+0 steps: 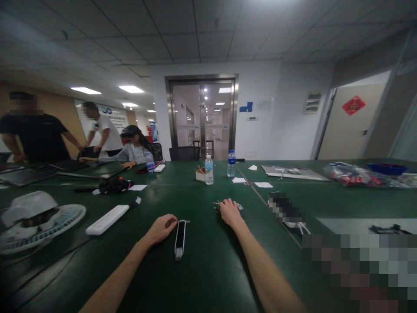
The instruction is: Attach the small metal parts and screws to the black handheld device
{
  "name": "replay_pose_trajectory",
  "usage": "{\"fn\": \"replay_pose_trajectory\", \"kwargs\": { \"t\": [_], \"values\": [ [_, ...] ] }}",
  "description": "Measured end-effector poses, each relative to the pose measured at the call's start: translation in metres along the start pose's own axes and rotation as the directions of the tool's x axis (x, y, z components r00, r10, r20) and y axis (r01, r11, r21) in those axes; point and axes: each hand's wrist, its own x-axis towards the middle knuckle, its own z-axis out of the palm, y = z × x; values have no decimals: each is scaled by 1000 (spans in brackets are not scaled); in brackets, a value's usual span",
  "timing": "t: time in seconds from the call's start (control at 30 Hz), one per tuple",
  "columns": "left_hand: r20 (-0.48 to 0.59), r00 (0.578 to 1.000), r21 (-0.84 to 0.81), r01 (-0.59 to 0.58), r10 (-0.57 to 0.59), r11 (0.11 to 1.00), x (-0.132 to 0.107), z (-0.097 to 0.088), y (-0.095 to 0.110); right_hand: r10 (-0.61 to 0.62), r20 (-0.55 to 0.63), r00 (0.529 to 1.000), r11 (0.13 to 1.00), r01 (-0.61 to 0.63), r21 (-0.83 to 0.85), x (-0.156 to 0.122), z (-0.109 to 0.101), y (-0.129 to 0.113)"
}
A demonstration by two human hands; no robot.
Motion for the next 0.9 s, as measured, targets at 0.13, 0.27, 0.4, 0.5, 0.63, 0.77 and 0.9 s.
{"fn": "replay_pose_trajectory", "kwargs": {
  "t": [0.13, 0.27, 0.4, 0.5, 0.63, 0.77, 0.9],
  "values": [
    [8, 1000, -5, 4, -4, 1000, 0, -1, 1, 77, 30, 997, 997, -76, -22, -5, -2, 4],
    [-3, 1000, -1, -11, 11, 1000, 0, 0, 1, 81, 89, 993, 997, -82, 11, -7, -7, 11],
    [-9, 1000, 1, -14, 14, 1000, 0, 1, 0, 68, 107, 992, 996, -74, 57, -8, -10, 15],
    [1, 1000, -1, 0, 0, 1000, 0, 1, 0, 83, 120, 989, 995, -90, 50, -8, -12, 12],
    [20, 1000, -5, 9, -9, 1000, -1, 0, 0, 144, 130, 981, 990, -144, -8, -6, -10, 5],
    [11, 1000, -1, 4, -4, 1000, -1, 1, 0, 156, 57, 986, 987, -153, -50, -5, -2, 0],
    [2, 1000, -6, 5, -4, 1000, -1, 1, 0, 156, 11, 988, 987, -156, -45, -5, 5, -2]
  ]
}}
